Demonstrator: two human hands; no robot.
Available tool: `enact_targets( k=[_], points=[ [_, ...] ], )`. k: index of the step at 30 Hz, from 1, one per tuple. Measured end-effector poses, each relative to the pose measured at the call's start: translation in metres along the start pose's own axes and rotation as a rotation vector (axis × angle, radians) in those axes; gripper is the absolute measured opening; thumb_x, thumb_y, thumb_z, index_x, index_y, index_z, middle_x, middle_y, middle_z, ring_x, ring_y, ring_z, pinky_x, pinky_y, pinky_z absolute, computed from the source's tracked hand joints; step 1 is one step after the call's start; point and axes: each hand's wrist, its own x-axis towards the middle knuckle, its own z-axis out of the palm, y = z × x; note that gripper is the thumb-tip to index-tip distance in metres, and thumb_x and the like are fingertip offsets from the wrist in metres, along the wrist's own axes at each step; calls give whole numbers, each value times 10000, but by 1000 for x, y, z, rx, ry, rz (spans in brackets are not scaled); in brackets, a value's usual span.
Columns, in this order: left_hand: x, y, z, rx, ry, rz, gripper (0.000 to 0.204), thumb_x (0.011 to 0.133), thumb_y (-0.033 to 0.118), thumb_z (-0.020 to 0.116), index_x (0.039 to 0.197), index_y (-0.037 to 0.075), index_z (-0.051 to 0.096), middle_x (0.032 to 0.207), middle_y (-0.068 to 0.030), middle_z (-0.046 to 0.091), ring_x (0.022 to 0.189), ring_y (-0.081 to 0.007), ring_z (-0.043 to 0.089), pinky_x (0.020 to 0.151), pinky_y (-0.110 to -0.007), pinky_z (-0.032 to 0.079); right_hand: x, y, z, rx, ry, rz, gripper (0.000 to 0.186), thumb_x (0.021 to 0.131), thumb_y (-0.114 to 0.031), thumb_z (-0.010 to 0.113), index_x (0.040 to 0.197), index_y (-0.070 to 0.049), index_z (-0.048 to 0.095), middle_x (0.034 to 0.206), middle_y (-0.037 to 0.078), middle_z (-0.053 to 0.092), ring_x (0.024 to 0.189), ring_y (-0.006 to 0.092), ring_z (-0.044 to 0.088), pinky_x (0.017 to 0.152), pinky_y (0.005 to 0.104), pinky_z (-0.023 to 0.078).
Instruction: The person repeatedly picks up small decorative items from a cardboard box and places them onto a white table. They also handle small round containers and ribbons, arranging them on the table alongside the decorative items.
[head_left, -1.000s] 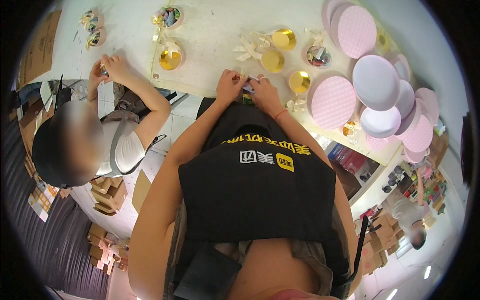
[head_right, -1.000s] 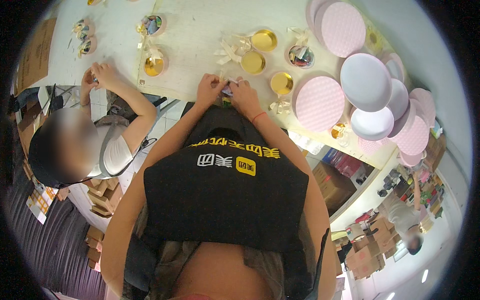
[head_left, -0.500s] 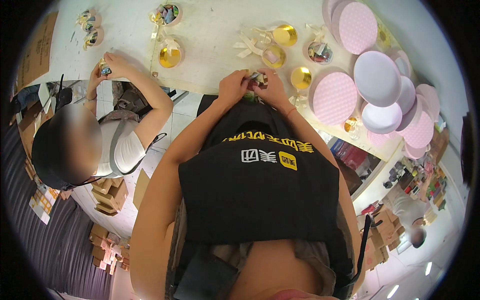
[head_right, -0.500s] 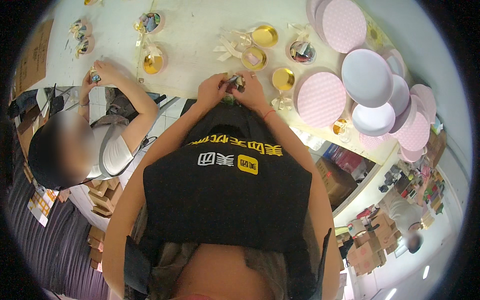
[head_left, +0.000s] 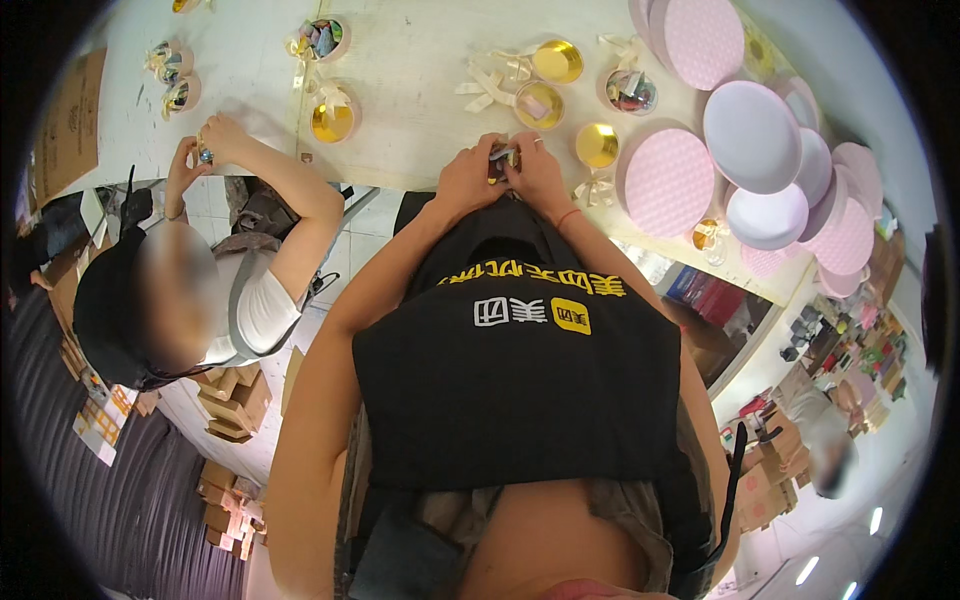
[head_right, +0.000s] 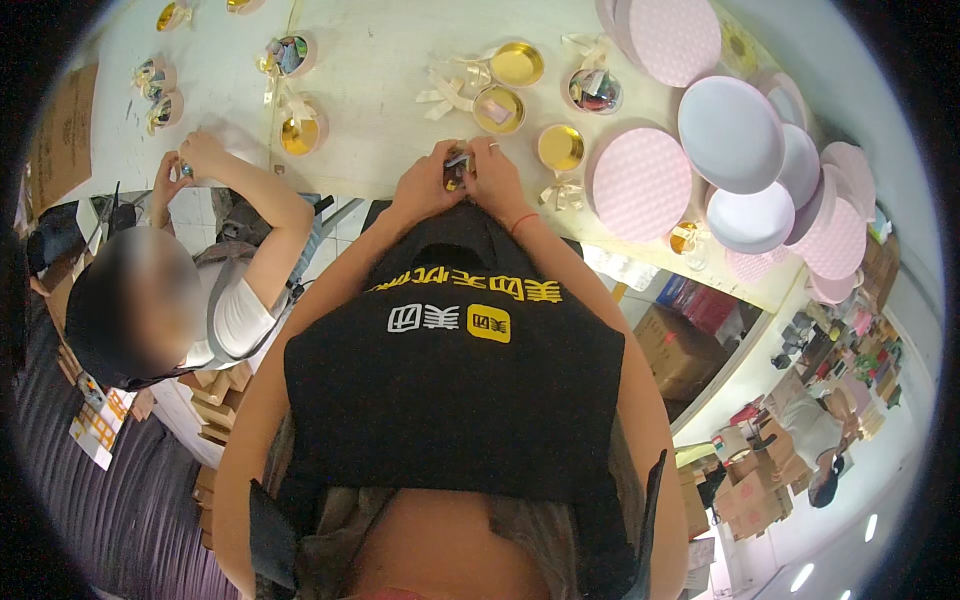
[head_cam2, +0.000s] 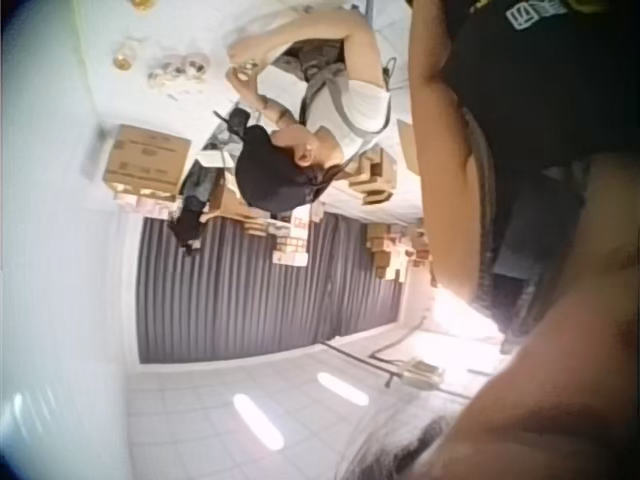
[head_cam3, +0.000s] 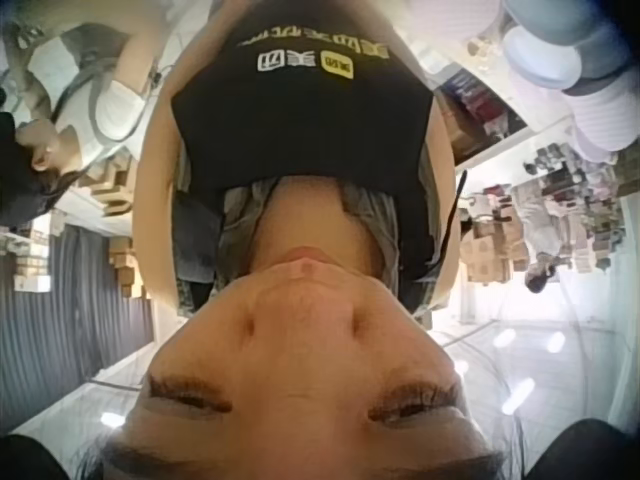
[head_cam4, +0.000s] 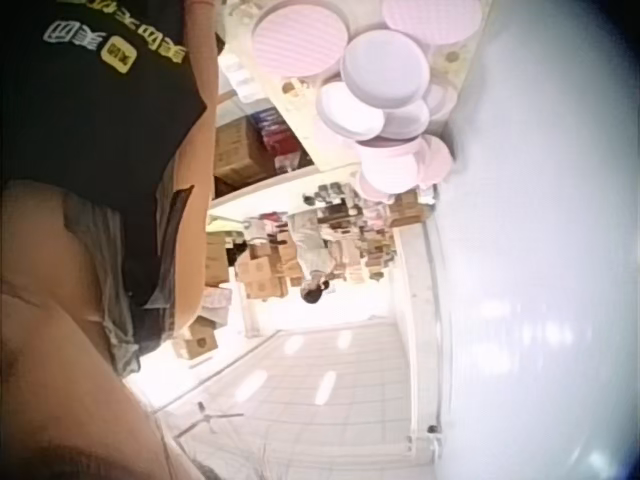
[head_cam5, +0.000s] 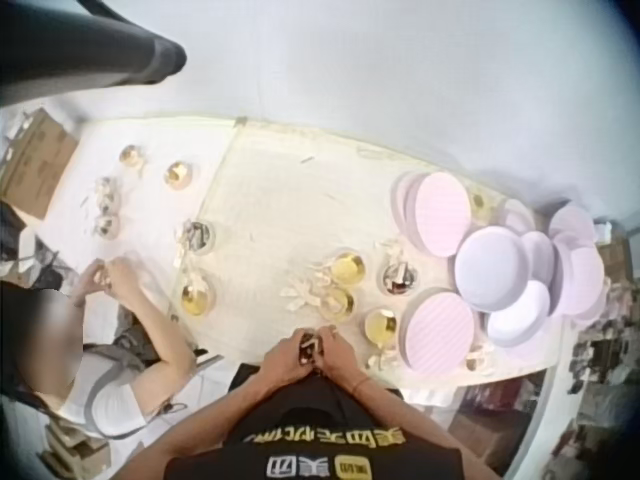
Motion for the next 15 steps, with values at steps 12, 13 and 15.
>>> enact_targets(
  k=[12,13,15],
  points=[
    [11,-14,10,60,73,186,411,814,192,703,1197,170,555,1126,-82,564,943,-314,642,740,-429,536,75,50,-22,-404,-20,30,221,833,-180,646,1006,-45,613,1033,175,641,915,347,654,757,444,534],
    [13,-15,10,70,72,193,407,815,191,700,1194,169,556,1124,-81,565,941,-313,642,737,-428,536,83,53,-19,-455,-30,28,234,850,-202,639,1025,-48,620,1032,175,648,891,354,654,738,449,531],
    [14,-14,9,87,81,198,398,816,189,694,1189,166,558,1119,-80,568,939,-312,642,733,-426,536,87,47,-17,-486,-34,13,219,851,-201,638,1012,-53,624,1007,172,655,859,349,657,726,450,532]
  ],
)
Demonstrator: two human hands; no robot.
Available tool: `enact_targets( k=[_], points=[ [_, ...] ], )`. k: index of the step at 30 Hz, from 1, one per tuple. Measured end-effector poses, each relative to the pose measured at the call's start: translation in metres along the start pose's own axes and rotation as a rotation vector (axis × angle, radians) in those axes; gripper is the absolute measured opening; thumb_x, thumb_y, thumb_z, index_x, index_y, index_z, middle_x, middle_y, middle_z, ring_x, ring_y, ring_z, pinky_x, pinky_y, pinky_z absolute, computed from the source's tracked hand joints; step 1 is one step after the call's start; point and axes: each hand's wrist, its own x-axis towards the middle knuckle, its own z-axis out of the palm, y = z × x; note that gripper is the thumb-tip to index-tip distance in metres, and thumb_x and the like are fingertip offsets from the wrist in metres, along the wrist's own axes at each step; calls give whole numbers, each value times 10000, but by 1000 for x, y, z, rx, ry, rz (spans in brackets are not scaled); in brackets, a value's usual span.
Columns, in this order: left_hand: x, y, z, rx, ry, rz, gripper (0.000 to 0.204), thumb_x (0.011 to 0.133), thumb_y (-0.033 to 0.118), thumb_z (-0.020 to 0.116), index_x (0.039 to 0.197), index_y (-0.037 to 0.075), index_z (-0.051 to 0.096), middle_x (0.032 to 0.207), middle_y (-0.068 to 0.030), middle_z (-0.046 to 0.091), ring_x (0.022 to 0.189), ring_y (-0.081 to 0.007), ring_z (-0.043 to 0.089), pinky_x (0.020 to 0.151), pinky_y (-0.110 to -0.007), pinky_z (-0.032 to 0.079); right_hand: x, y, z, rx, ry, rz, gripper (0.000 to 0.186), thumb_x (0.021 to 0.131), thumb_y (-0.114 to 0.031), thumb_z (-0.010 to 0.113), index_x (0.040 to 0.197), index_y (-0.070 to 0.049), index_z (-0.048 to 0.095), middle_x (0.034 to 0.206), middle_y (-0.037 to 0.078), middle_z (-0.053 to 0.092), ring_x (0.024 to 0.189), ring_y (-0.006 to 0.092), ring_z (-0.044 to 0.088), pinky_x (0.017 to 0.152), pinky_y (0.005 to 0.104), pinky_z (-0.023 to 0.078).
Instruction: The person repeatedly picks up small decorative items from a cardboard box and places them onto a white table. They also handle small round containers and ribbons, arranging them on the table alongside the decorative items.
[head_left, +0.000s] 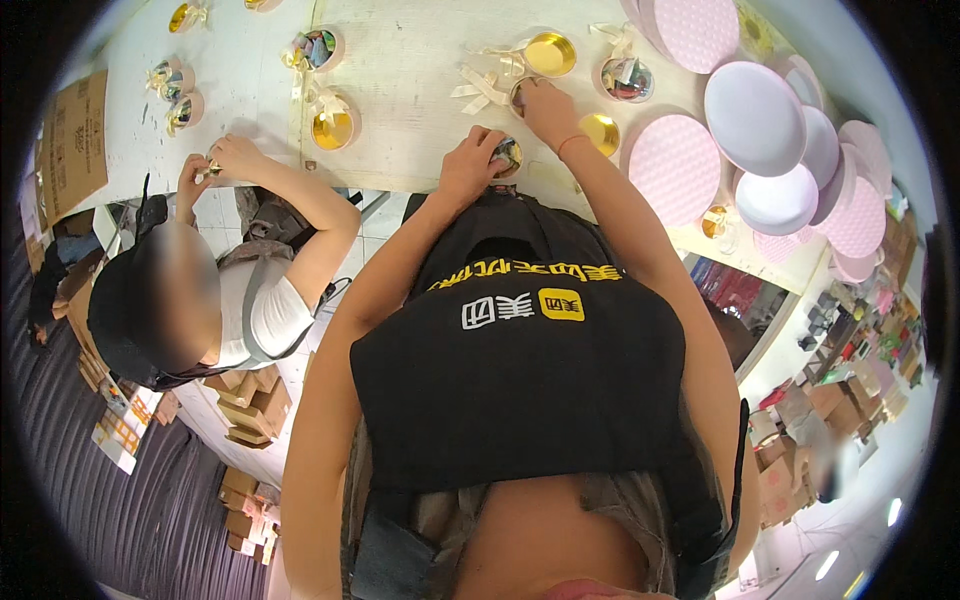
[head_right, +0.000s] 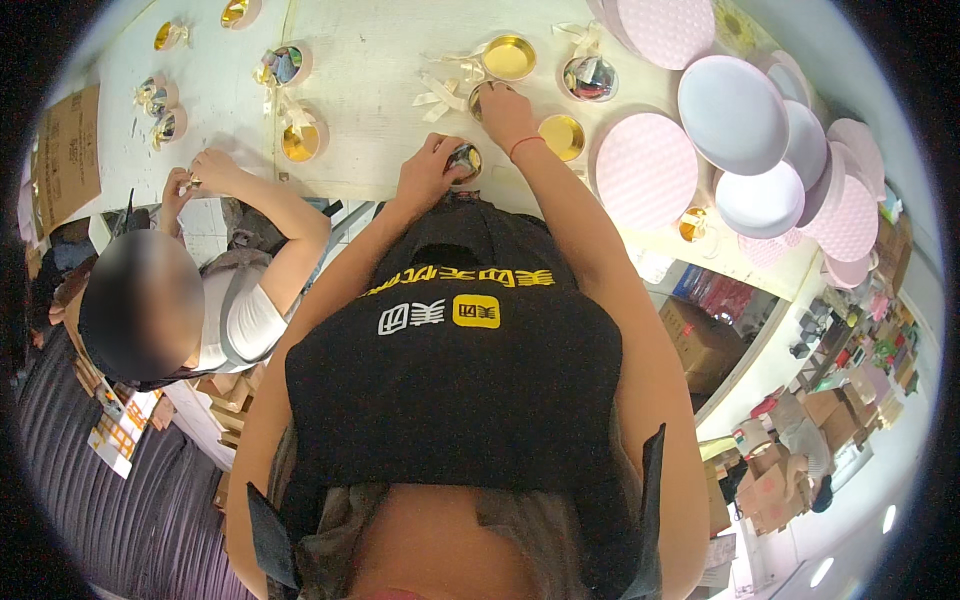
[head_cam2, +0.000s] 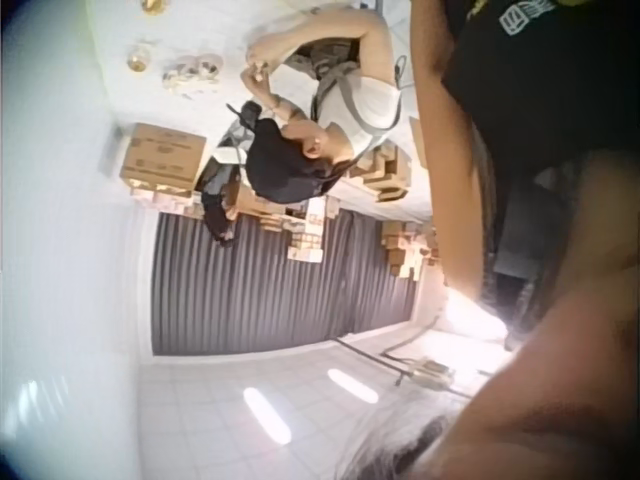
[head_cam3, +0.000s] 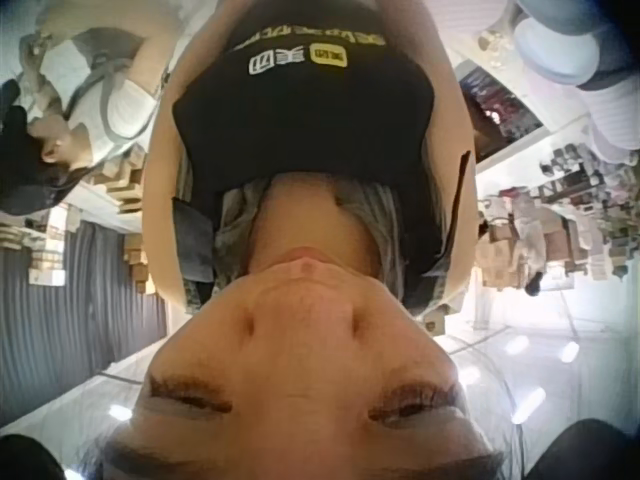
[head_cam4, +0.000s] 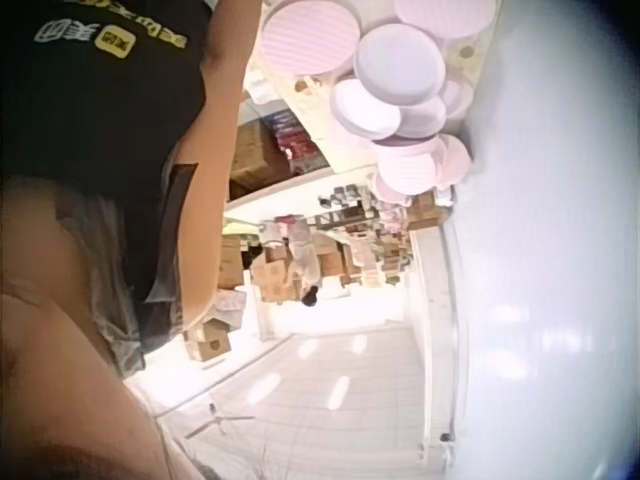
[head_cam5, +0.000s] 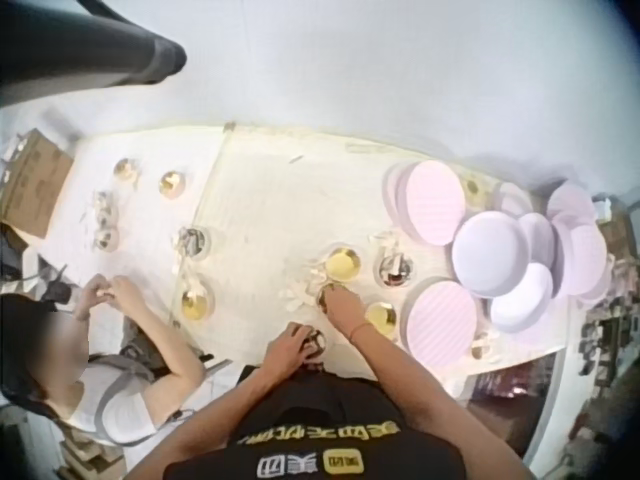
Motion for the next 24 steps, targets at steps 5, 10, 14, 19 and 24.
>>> enact_targets(
  k=[5,10,14,19,24],
  points=[
    [6,0,-2,-20,27,-12,400,827,190,698,1205,170,569,1145,-83,578,930,-308,649,752,-416,533,-24,-7,-28,480,181,55,99,826,-123,636,902,-60,625,891,140,657,805,299,661,713,428,527],
    [6,-3,-2,-32,15,-34,413,830,182,705,1223,177,577,1147,-89,587,915,-305,653,759,-406,532,-93,14,-57,532,-157,-31,79,813,-98,638,887,-72,630,870,122,642,799,303,646,697,419,513],
    [7,-3,-2,-56,28,2,442,805,152,705,1224,175,568,1133,-83,582,932,-311,649,751,-421,537,-101,-7,-44,512,-40,-188,107,808,-85,632,914,-88,625,906,111,643,814,315,646,708,425,515],
    [7,-1,-6,-26,11,10,515,774,143,728,1253,151,539,1186,-78,565,1003,-308,632,770,-424,546,-75,-31,-24,354,-46,-287,63,836,-76,589,895,-94,602,897,96,624,843,322,631,716,429,511],
    [2,6,-8,19,51,57,557,765,155,747,1270,132,515,1206,-76,550,1072,-305,599,767,-425,552,-73,-35,-16,232,-154,-267,119,800,-100,632,907,-55,605,898,125,644,877,322,634,739,421,513]
  ],
)
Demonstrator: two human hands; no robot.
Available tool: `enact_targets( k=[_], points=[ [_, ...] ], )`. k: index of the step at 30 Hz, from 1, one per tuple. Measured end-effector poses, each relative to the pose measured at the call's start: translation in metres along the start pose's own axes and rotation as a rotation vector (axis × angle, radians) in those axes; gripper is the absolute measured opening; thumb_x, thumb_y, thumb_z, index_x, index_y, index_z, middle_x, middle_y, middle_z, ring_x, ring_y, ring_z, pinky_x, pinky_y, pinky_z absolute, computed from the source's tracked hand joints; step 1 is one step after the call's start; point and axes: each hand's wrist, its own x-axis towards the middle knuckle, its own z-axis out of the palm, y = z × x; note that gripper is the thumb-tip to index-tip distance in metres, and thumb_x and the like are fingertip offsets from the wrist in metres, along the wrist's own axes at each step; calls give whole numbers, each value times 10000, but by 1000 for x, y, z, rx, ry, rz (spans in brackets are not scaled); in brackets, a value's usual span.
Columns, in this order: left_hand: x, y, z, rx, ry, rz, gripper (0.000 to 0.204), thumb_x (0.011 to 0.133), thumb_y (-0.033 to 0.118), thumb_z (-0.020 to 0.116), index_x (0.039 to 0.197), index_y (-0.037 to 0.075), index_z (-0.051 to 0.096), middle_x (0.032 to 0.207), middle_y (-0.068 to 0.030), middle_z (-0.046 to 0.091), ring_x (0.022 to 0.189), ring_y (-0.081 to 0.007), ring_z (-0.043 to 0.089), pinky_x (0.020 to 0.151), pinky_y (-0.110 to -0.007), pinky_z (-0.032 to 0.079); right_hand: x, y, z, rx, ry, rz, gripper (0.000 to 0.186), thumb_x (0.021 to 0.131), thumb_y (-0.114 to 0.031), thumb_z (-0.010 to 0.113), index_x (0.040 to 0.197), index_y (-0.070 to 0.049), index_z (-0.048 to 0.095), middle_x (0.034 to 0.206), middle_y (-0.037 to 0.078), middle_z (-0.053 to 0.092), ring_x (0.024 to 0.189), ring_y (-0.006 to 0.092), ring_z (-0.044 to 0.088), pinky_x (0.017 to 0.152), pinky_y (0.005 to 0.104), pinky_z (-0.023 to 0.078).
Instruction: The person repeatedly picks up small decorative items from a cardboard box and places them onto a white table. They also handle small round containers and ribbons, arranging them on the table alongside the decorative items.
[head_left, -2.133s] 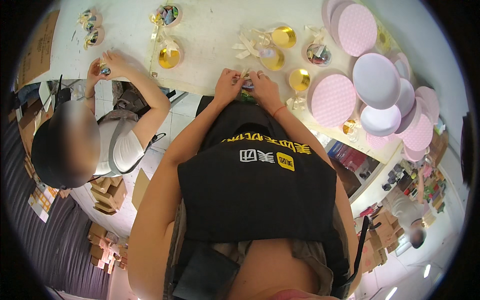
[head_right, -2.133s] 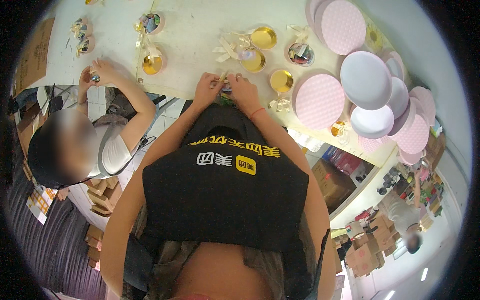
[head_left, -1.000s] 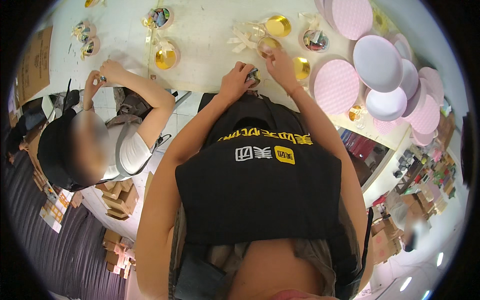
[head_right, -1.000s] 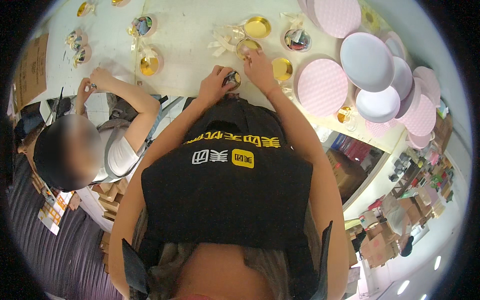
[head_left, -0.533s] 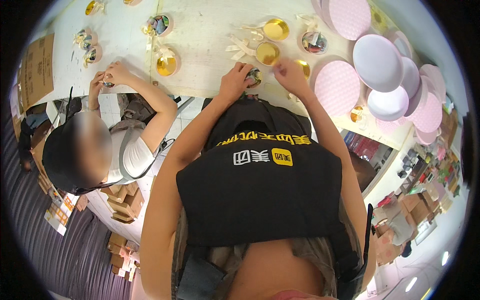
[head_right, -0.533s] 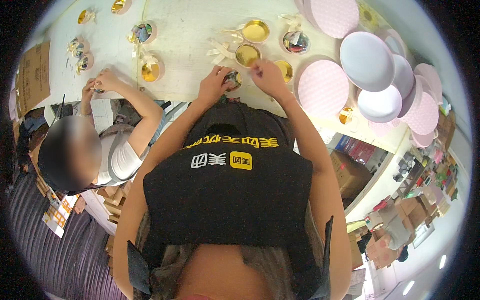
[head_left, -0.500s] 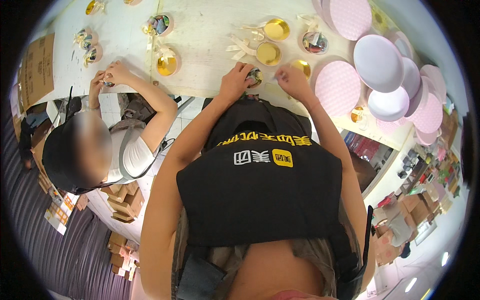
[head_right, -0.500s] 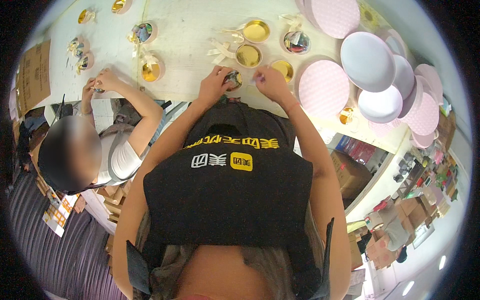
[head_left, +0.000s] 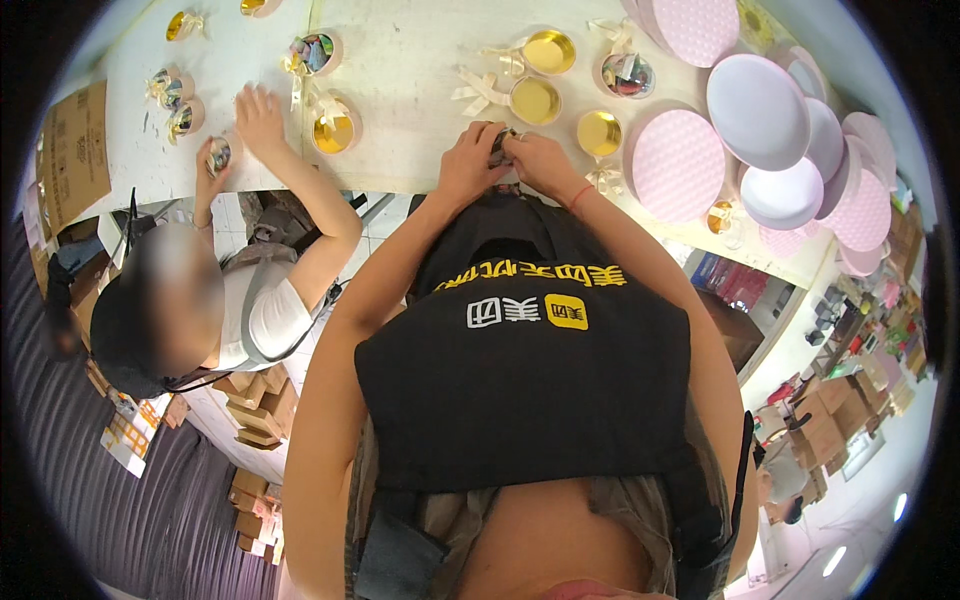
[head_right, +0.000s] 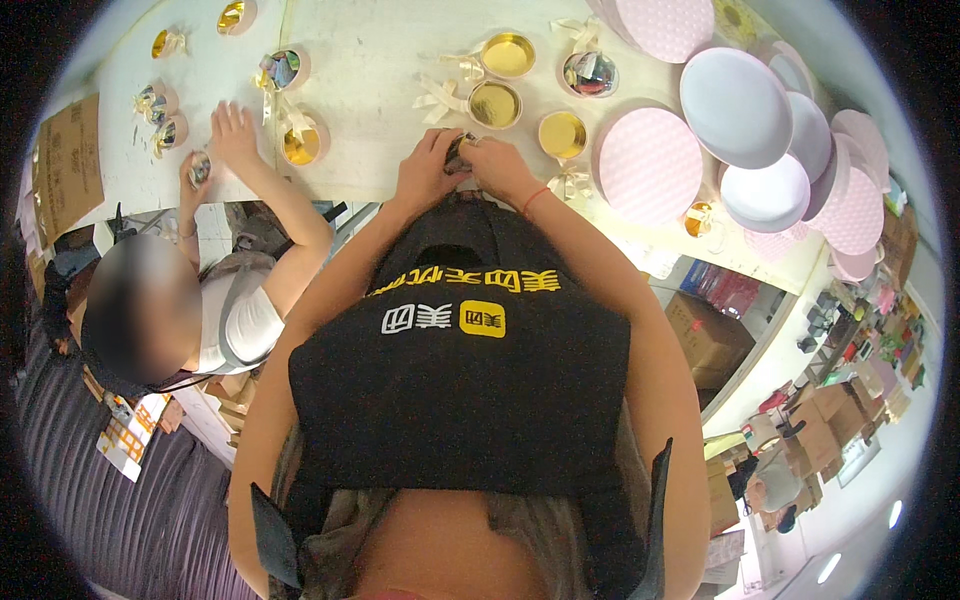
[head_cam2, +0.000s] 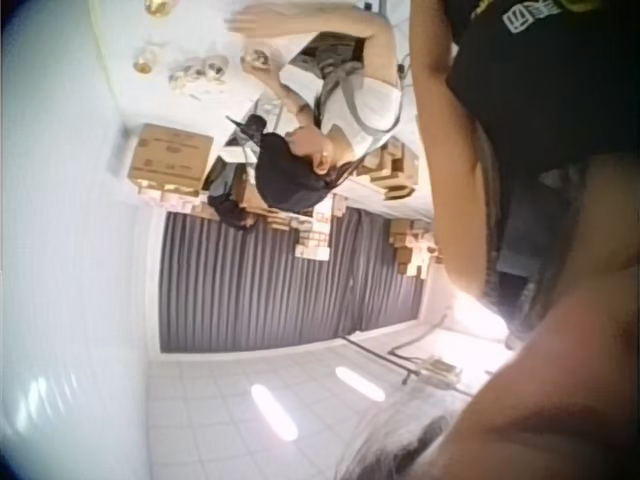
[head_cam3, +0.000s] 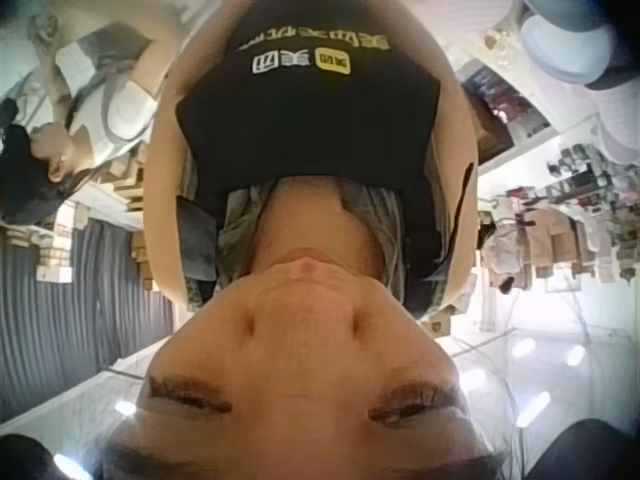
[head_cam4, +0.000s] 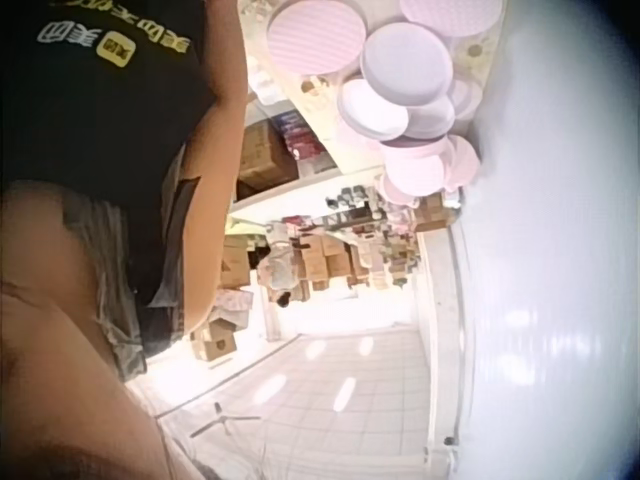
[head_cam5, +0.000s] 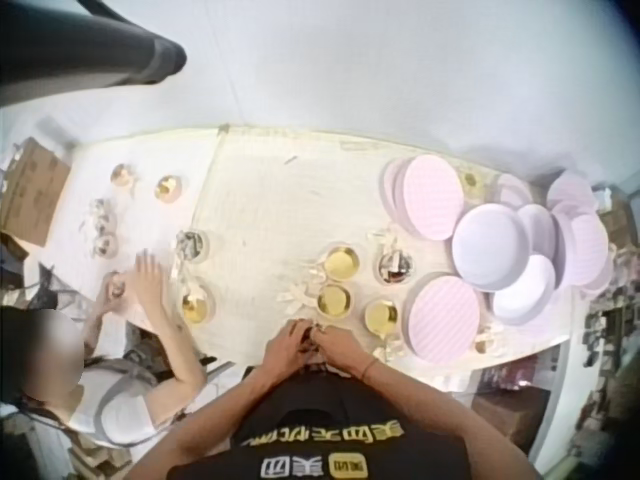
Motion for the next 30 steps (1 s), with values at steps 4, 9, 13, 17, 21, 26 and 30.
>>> enact_targets(
  k=[4,9,13,17,21,26,30],
  points=[
    [5,-7,12,55,29,-36,528,799,205,750,1275,156,526,1206,-71,555,1090,-302,587,792,-429,537,-10,-10,-4,32,312,-88,172,781,-110,666,939,-77,604,848,124,635,836,331,632,724,422,517],
    [18,-8,12,72,-7,-4,481,821,236,733,1258,163,544,1181,-71,558,1071,-302,590,786,-427,536,-48,8,27,155,-169,42,286,764,-185,721,1015,-108,608,982,134,628,869,332,635,734,431,522],
    [21,-13,8,52,1,35,471,828,261,727,1249,156,542,1156,-75,563,1053,-296,596,770,-420,540,-39,25,66,-6,-132,-31,367,756,-203,740,1086,-120,601,1002,114,622,898,330,638,759,436,533],
    [24,-19,6,81,7,46,497,793,238,752,1230,148,535,1135,-74,556,1042,-294,597,753,-420,549,-49,21,50,-33,66,-43,360,753,-156,740,1071,-99,581,961,113,611,856,306,649,759,414,535],
    [27,-19,5,75,-35,32,516,821,254,740,1281,155,526,1174,-79,561,1055,-299,602,794,-424,529,-56,7,8,285,35,201,306,780,-160,707,1058,-101,592,973,118,607,942,308,620,772,417,529],
    [25,-15,2,69,-18,53,545,774,157,748,1267,154,516,1161,-78,555,1059,-312,593,773,-433,539,-24,-13,-7,102,201,108,272,810,-197,663,1056,-101,601,957,135,616,933,321,614,773,442,531],
    [21,-15,3,45,17,63,540,766,107,729,1259,160,514,1168,-75,551,1072,-314,586,774,-438,541,-15,-7,1,-13,216,59,162,842,-156,629,976,-68,601,932,117,593,933,311,586,760,416,502]
  ],
)
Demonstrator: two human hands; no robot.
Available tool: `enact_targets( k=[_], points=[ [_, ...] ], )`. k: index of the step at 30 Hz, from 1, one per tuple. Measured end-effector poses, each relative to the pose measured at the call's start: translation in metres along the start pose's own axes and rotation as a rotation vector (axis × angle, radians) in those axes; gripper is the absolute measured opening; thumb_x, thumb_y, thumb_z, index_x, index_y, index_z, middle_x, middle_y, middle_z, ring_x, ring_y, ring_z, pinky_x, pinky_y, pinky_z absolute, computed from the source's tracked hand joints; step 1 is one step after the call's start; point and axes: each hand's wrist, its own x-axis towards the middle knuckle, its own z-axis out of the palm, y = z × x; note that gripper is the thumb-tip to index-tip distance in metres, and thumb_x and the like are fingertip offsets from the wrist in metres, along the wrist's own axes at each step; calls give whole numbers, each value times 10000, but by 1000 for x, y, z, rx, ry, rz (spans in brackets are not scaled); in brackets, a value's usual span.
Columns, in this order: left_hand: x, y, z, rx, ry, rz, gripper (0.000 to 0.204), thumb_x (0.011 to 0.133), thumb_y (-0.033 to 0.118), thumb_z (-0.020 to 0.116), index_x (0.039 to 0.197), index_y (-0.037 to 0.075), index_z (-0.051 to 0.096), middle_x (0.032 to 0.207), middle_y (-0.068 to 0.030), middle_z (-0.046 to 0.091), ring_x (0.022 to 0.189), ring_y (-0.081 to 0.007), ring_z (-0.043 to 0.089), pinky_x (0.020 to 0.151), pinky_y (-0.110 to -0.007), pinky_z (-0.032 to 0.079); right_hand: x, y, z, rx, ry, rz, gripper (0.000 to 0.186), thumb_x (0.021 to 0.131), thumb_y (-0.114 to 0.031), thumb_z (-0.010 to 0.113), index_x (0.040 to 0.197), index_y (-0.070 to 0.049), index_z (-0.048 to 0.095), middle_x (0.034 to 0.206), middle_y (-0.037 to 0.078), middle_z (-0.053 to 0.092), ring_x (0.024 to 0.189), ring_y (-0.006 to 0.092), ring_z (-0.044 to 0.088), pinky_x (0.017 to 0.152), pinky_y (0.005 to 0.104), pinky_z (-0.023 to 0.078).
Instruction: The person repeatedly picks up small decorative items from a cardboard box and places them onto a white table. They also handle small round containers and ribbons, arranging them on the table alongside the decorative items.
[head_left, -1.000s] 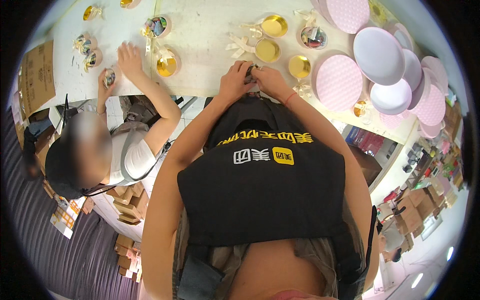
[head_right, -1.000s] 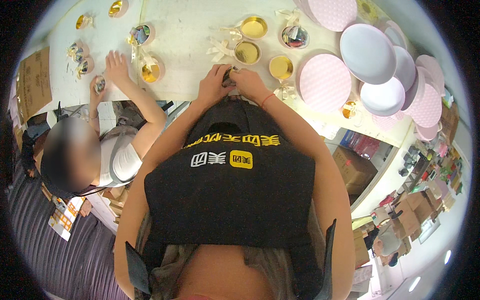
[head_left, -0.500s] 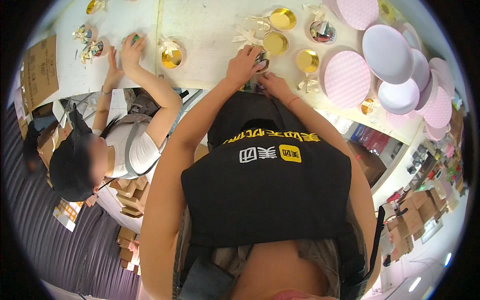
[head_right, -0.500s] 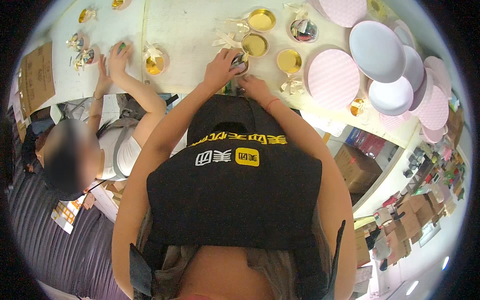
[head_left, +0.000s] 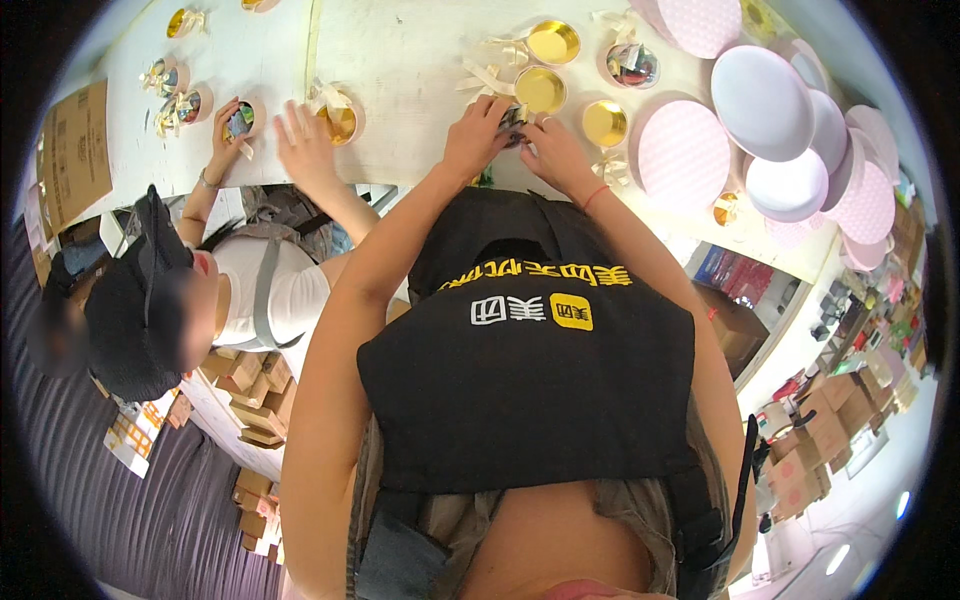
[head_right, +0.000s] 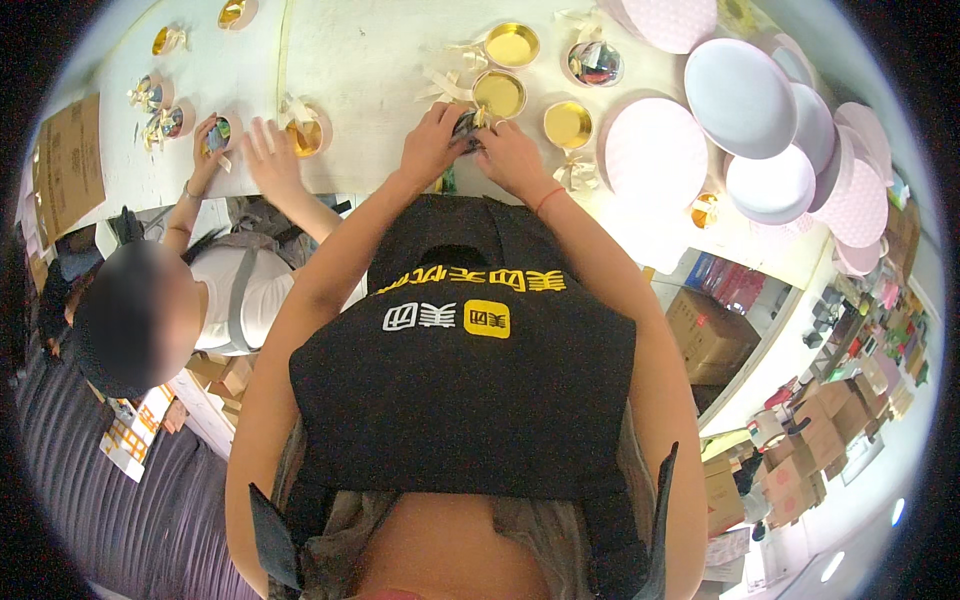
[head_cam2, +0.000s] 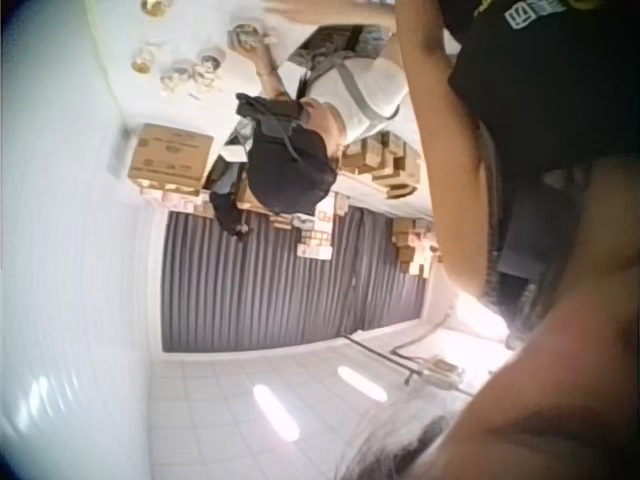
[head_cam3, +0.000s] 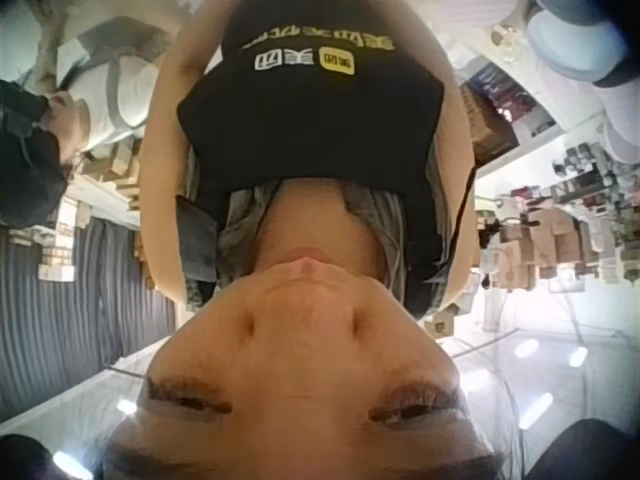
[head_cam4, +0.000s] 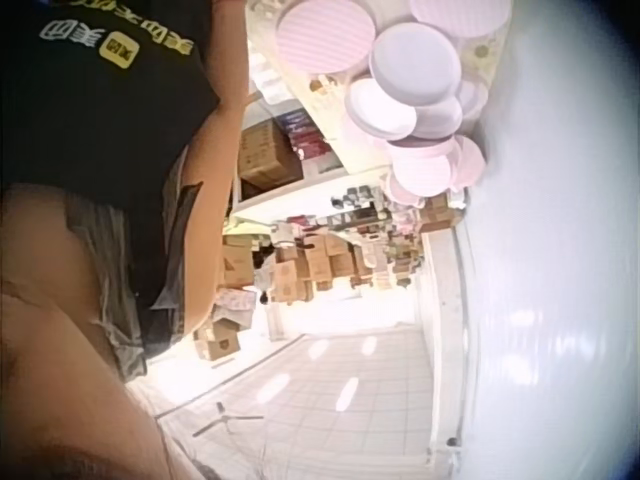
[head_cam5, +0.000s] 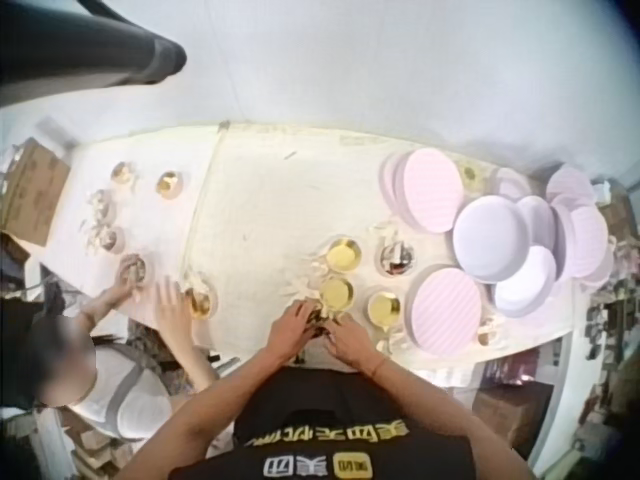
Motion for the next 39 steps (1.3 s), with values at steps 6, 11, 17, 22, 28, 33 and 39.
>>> enact_targets(
  k=[6,11,17,22,28,33,39],
  points=[
    [-2,0,-4,-42,-75,-72,555,763,131,738,1269,169,515,1201,-87,543,1078,-329,584,785,-459,536,13,-8,3,-54,-58,15,117,850,-106,588,962,-79,613,948,121,603,934,323,606,765,425,520],
    [-10,18,0,-39,-50,-149,600,743,185,770,1284,175,510,1221,-86,539,1103,-325,575,807,-457,535,4,5,10,-6,-121,-1,124,838,-75,564,952,-68,613,937,133,623,956,326,622,760,431,533],
    [-18,24,11,21,20,-199,603,726,234,783,1269,193,526,1224,-78,540,1126,-322,562,827,-472,533,-26,3,-14,194,85,151,291,825,-110,631,1115,-84,644,1146,152,644,1077,337,590,907,439,496],
    [-18,34,15,36,61,-253,591,734,275,767,1270,185,537,1234,-72,552,1122,-312,563,830,-453,528,-134,107,-91,-132,820,507,395,773,-32,705,1154,-32,599,1137,154,616,1113,347,548,1008,448,402],
    [-15,35,23,65,47,-245,590,751,285,763,1278,169,525,1215,-78,540,1098,-297,582,810,-436,534,-316,269,-127,-332,879,1466,873,718,-195,782,1482,-235,362,1413,312,387,1375,430,291,1045,518,375],
    [-12,34,20,49,45,-235,575,755,274,765,1261,142,525,1197,-98,552,1086,-313,587,817,-442,527,-354,320,-120,-131,640,903,910,750,-263,814,1510,-213,316,1347,356,432,1281,441,448,1035,446,419],
    [-16,27,25,28,50,-234,558,754,275,762,1249,158,532,1191,-102,550,1079,-331,581,818,-459,516,-317,285,-126,-140,1018,1275,758,787,-222,811,1376,-14,382,1141,277,548,1021,387,585,855,467,513]
  ],
)
